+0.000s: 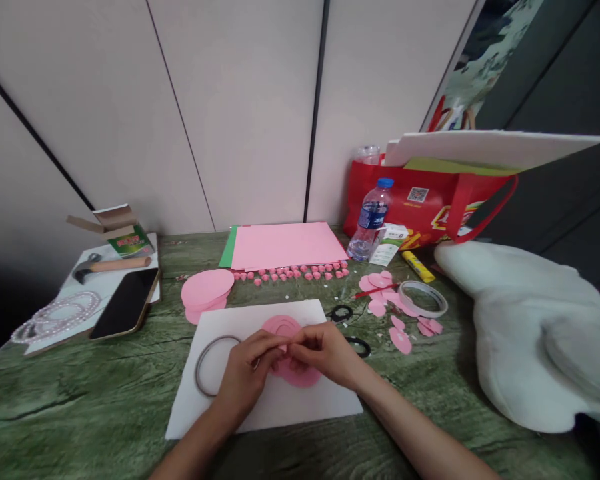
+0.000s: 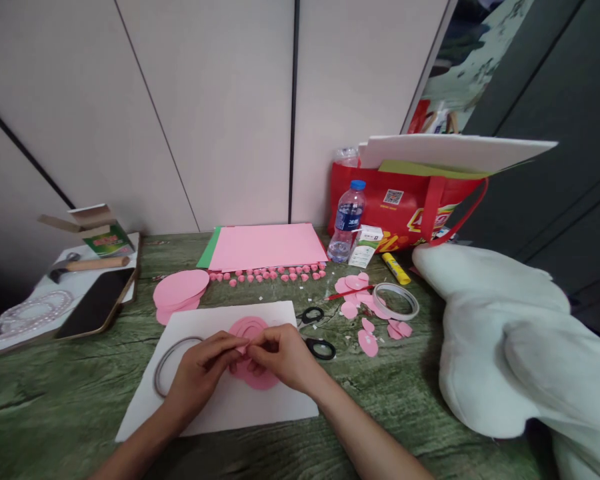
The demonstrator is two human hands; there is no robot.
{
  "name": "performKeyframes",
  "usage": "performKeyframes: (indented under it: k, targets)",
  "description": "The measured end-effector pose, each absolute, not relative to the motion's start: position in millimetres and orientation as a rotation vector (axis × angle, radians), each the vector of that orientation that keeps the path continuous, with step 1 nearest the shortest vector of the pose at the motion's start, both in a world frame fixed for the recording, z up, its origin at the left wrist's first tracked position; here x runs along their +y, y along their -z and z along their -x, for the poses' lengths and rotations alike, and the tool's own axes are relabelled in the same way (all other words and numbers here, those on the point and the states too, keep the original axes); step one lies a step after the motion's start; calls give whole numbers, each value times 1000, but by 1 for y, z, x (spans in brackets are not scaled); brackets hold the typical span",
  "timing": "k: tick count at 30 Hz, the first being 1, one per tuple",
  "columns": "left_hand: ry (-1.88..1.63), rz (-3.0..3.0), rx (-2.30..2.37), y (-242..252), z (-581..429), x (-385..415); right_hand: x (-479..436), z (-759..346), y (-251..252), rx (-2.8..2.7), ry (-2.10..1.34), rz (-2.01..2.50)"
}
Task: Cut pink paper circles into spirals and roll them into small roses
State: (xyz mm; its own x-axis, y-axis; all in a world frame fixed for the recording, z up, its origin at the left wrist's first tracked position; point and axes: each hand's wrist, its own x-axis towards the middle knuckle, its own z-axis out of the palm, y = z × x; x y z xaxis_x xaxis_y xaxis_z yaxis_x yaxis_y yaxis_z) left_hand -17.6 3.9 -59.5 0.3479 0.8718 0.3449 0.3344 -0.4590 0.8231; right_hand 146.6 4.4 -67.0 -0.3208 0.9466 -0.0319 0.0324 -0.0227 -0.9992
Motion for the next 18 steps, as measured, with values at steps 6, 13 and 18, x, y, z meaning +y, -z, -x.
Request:
performKeyframes:
  k: [6, 13, 18]
  targets:
    - [-1011, -1805, 1035, 56, 18, 5, 5, -144, 71, -1442, -1379, 1106]
    - [-1081, -1507, 1061, 54, 24, 9, 7, -150, 58, -1294, -1262, 1067]
    - [-1088, -1178, 1013, 54, 24, 10, -9, -150, 42, -1676, -1447, 797]
